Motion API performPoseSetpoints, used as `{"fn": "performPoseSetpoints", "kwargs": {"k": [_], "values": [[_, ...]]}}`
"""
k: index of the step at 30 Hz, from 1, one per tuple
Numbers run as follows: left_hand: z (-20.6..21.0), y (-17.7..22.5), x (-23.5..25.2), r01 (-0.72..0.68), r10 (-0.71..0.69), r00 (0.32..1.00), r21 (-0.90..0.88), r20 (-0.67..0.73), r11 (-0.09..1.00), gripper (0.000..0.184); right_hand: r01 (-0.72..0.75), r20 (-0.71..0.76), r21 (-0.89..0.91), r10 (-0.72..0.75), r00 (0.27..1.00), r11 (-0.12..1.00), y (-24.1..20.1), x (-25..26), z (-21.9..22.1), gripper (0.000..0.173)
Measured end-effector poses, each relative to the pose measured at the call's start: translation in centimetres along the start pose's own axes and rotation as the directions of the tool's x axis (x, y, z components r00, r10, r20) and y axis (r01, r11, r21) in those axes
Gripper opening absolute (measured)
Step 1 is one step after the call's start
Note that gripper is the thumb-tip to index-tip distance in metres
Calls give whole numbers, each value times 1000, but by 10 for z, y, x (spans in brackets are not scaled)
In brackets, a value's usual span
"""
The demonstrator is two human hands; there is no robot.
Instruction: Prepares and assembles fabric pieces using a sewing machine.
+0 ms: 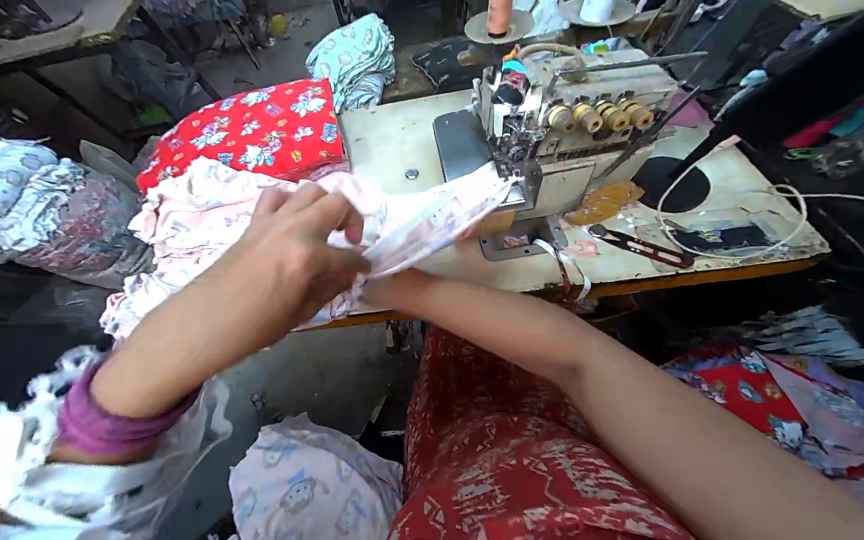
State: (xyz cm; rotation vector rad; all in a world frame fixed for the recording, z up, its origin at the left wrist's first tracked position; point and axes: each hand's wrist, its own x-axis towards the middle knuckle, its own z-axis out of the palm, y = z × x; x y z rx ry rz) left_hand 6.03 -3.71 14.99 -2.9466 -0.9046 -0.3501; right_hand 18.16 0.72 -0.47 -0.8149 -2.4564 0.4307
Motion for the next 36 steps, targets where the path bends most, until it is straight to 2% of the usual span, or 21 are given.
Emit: {"fn": "performPoseSetpoints", "kwargs": {"k": [1,2,3,4,5,6,8,10,13,16,20,23,28,32,36], "values": [[5,-3,-12,21,-21,999,-8,-24,1000,22,-155,264,-9,152,952,988,-21,-21,-24,23],[11,-6,-21,37,-39,998,-23,-57,999,23,-205,421,-23,196,886,978,-29,-42,-37,29],[18,-9,-29,41,-46,995,-52,-88,998,24,-108,429,-43,116,896,993,-24,-69,-41,26],[24,-13,-35,36,-45,993,-83,-108,996,25,33,309,-16,-27,951,999,-10,-98,-40,21],[29,-15,-39,28,-42,992,-113,-119,993,26,168,75,-5,-168,983,986,7,-124,-38,20],[33,-18,-42,16,-35,991,-147,-131,989,27,228,-151,-46,-232,961,973,23,-142,-41,21],[38,-22,-42,-20,-11,988,-198,-153,980,28,172,-477,-177,-237,846,969,53,-156,-55,18],[38,-25,-38,-51,15,986,-212,-169,976,28,72,-631,-296,-251,734,952,77,-149,-65,14],[40,-23,-35,-69,33,985,-210,-172,975,28,57,-666,-362,-301,682,930,96,-122,-63,15],[44,-20,-37,-44,6,986,-225,-168,973,27,100,-671,-308,-290,683,946,100,-104,-63,9],[44,-25,-37,-24,-13,988,-235,-156,972,27,83,-544,-126,-139,828,989,87,-121,-87,15],[47,-29,-32,-49,8,986,-249,-165,967,27,64,-461,-60,-85,883,996,84,-127,-100,17],[45,-27,-28,-83,41,986,-266,-160,960,27,97,-479,-138,-152,865,986,83,-110,-103,13],[41,-19,-25,-97,59,988,-284,-140,954,29,94,-466,-202,-180,866,975,82,-102,-108,23],[33,-19,-7,-80,40,990,-315,-132,946,29,115,-470,-99,-148,870,988,86,-118,-118,15]]}}
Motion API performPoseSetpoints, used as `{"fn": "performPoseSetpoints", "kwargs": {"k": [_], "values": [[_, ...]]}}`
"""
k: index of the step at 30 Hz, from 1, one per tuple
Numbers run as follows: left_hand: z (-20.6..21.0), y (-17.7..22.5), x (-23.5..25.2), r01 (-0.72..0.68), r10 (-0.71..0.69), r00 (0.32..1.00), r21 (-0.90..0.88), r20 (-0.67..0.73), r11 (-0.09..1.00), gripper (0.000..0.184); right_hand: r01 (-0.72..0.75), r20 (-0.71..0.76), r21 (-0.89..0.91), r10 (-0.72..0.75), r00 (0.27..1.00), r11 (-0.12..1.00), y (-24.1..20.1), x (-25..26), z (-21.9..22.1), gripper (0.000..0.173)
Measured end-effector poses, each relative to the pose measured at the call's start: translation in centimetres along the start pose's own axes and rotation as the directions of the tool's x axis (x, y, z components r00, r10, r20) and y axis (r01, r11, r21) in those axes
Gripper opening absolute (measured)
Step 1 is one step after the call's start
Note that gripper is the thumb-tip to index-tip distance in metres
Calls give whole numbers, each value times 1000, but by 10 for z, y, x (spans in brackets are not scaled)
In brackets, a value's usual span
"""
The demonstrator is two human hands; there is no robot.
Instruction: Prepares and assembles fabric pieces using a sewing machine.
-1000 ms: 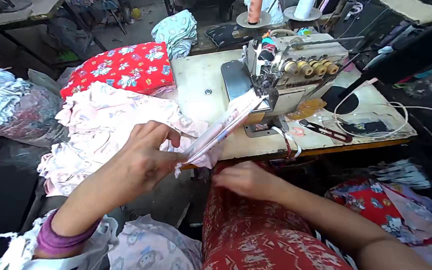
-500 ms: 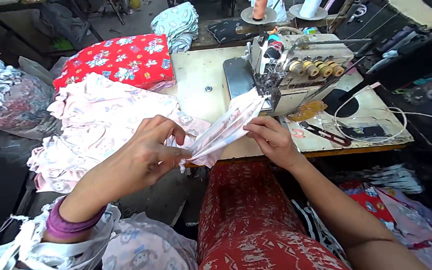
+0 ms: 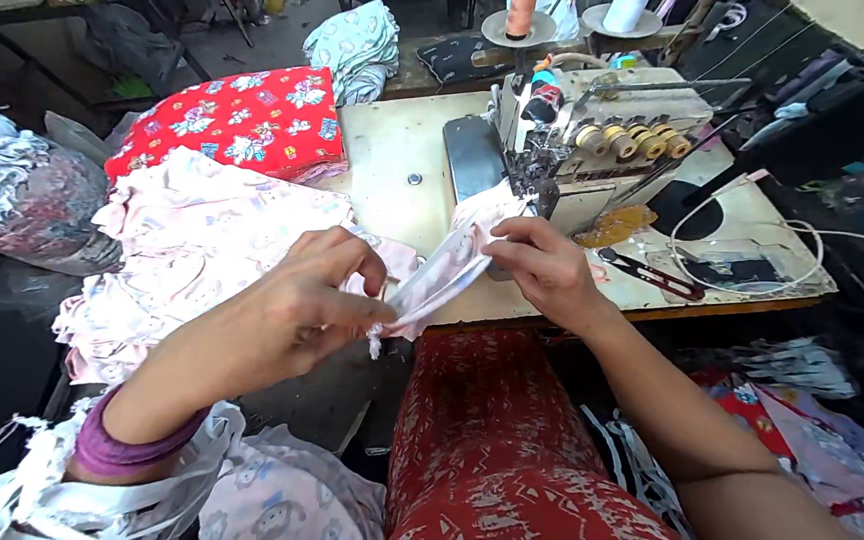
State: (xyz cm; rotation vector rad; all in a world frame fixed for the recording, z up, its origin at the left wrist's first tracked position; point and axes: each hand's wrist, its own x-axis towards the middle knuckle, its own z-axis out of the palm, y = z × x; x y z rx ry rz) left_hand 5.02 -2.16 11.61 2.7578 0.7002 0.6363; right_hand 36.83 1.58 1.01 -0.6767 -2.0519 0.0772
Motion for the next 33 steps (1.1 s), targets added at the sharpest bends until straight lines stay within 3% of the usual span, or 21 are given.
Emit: {"fn": "performPoseSetpoints", "kwargs": {"k": [3,5,9,12,16,23,29,33], "values": [[1,-16,25,128,-128,991,28,-27,991,23,-166,140,93,153,978,982,5,-35,-31,20],[23,-34,50,162,-160,986,58,-39,985,17,-275,256,78,247,935,958,15,-58,-46,24],[101,-45,112,37,-36,999,64,-21,997,12,-316,228,136,280,932,939,4,-58,-71,23],[133,-58,124,-20,20,999,-2,-38,1000,15,-396,240,167,353,904,903,4,-72,-50,22],[126,-64,105,91,-92,995,-50,-36,995,17,-476,157,186,452,878,860,4,-90,-31,20],[120,-61,109,130,-128,991,-110,26,985,15,-419,59,182,416,908,890,-3,-70,-30,18],[114,-104,143,229,-227,973,-77,34,970,19,-425,19,156,427,904,892,30,-38,-17,19],[91,-134,178,362,-362,929,20,83,932,20,-546,88,145,538,838,826,55,-15,-16,20]]}}
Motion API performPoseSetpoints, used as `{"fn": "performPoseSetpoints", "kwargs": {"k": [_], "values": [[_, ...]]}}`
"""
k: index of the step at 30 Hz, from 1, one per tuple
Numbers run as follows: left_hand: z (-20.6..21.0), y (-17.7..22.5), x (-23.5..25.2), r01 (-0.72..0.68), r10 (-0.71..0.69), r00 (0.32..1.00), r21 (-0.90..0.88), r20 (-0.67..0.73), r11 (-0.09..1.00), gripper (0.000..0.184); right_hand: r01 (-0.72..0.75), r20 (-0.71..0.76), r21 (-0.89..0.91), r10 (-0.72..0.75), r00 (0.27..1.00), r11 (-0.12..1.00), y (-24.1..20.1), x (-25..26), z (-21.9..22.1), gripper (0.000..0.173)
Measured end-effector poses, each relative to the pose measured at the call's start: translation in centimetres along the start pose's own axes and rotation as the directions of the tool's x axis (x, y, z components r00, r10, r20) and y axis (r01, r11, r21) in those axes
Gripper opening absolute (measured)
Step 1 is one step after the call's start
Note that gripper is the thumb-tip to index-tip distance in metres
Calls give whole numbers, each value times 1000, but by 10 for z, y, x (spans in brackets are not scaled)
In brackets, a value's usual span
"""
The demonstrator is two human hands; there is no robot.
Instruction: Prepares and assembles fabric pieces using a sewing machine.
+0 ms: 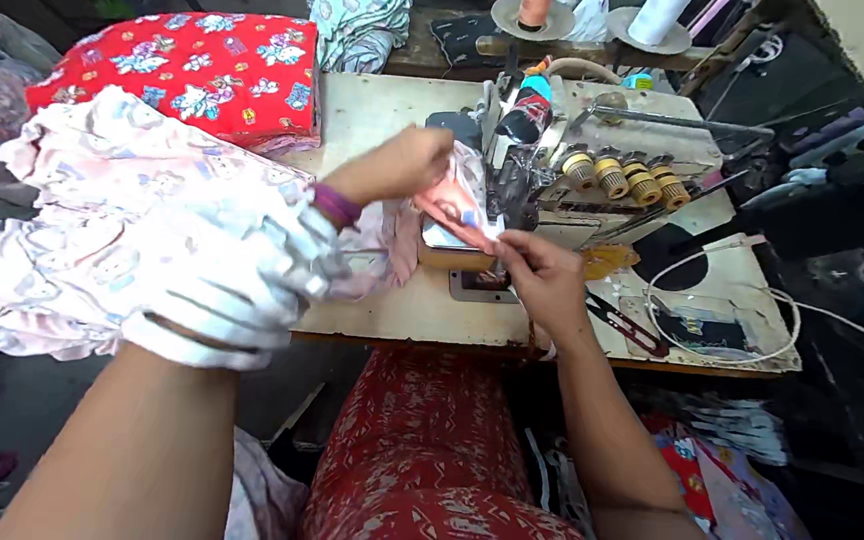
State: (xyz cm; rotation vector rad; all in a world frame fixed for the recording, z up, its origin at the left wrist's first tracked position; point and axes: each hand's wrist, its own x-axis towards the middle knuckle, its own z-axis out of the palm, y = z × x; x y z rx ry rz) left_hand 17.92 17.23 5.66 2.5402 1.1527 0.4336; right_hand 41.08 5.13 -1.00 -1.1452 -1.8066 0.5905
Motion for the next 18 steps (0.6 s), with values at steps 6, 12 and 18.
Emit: {"fn": "performPoseSetpoints", "kwargs": {"k": [6,12,18], "values": [[-70,76,-67,-165,165,983,13,-79,986,15,7,110,142,-22,994,990,15,20,-7,19],[39,114,-125,-462,460,886,12,56,887,25,360,76,29,-362,929,932,-4,-54,2,24],[52,99,-97,-460,460,887,-5,37,888,18,186,-42,130,-182,982,974,-11,-114,21,18]]}}
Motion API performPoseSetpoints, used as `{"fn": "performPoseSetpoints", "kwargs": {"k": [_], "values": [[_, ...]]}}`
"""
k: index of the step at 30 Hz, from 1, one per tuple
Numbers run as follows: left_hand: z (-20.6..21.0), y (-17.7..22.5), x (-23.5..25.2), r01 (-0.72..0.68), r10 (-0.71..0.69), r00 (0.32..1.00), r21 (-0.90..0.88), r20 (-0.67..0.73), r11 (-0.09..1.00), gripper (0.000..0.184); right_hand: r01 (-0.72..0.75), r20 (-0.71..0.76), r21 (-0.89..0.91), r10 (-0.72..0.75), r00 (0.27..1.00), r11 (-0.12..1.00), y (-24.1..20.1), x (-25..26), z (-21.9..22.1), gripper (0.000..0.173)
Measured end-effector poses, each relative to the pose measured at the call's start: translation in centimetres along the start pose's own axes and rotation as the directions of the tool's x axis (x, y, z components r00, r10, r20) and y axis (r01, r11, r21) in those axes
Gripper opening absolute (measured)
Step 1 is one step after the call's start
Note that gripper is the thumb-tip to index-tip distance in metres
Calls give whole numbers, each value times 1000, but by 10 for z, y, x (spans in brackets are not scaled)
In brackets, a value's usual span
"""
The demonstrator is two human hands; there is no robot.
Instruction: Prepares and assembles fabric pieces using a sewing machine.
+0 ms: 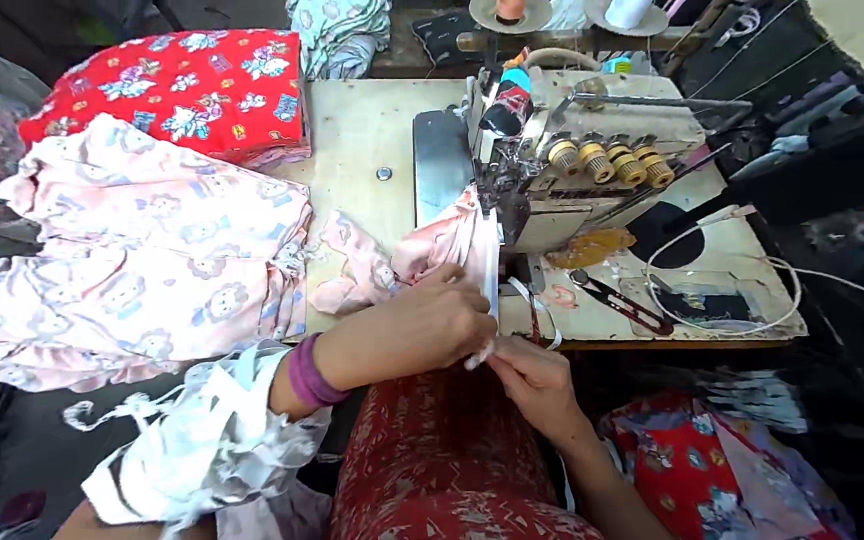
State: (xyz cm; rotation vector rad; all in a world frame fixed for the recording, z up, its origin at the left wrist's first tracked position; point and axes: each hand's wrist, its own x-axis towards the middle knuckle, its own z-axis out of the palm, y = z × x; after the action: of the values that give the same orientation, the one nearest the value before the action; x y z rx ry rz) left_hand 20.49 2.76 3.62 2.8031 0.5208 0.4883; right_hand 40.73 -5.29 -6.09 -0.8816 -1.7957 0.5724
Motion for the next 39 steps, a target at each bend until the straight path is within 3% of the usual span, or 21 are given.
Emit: {"fn": "performPoseSetpoints", "kwargs": {"k": [3,6,9,13,16,18,20,22,23,24,26,28,30,32,34,36,37,39], "values": [[14,-47,11,134,-120,977,73,-178,988,16,-115,51,-45,117,992,992,-7,-7,-6,16],[10,-83,14,228,-206,935,46,-289,973,20,-86,16,-22,87,996,996,-26,8,-20,13],[-7,-107,16,266,-253,934,19,-251,964,28,-50,-35,-14,49,998,999,-13,32,-18,13],[-40,-142,20,339,-339,938,0,-71,941,40,-34,-73,-34,32,997,999,7,62,-11,15],[-53,-172,22,366,-368,929,-40,-39,930,32,-61,-109,-30,58,992,998,22,79,-9,15],[-59,-184,22,382,-397,916,-177,-53,907,20,-103,-152,-18,99,983,994,32,90,-8,14],[-61,-179,19,314,-457,865,-486,-208,816,18,-159,-177,13,158,971,987,38,101,-6,15],[-77,-156,19,57,-519,774,-777,-362,627,24,-190,-169,39,194,966,981,43,110,-5,17],[-93,-141,18,-21,-493,786,-814,-372,580,25,-190,-162,46,195,967,981,45,113,-4,19],[-109,-125,14,-25,-435,831,-805,-346,593,24,-185,-159,53,192,968,981,47,113,-2,20],[-143,-89,6,151,-338,923,-639,-181,755,16,-156,-223,78,169,960,985,51,101,7,21],[-175,-45,7,319,-322,946,-231,26,919,7,-126,-415,170,187,891,977,50,77,27,20],[-186,-12,11,214,-213,964,12,161,977,9,-174,-482,472,418,770,864,36,57,55,13],[-179,8,26,52,-66,970,66,234,996,12,-230,-293,759,635,715,609,13,54,84,15],[-168,24,45,28,-36,953,33,300,999,12,-231,-7,926,624,782,299,-10,62,101,33],[-164,37,57,157,-159,905,38,396,987,11,-277,216,960,521,826,41,-29,70,99,28],[-164,39,57,226,-225,881,48,417,973,21,-320,281,947,461,842,6,-35,68,93,24],[-170,37,41,335,-353,851,116,388,935,38,-396,343,917,410,845,49,-46,52,70,25]]}}
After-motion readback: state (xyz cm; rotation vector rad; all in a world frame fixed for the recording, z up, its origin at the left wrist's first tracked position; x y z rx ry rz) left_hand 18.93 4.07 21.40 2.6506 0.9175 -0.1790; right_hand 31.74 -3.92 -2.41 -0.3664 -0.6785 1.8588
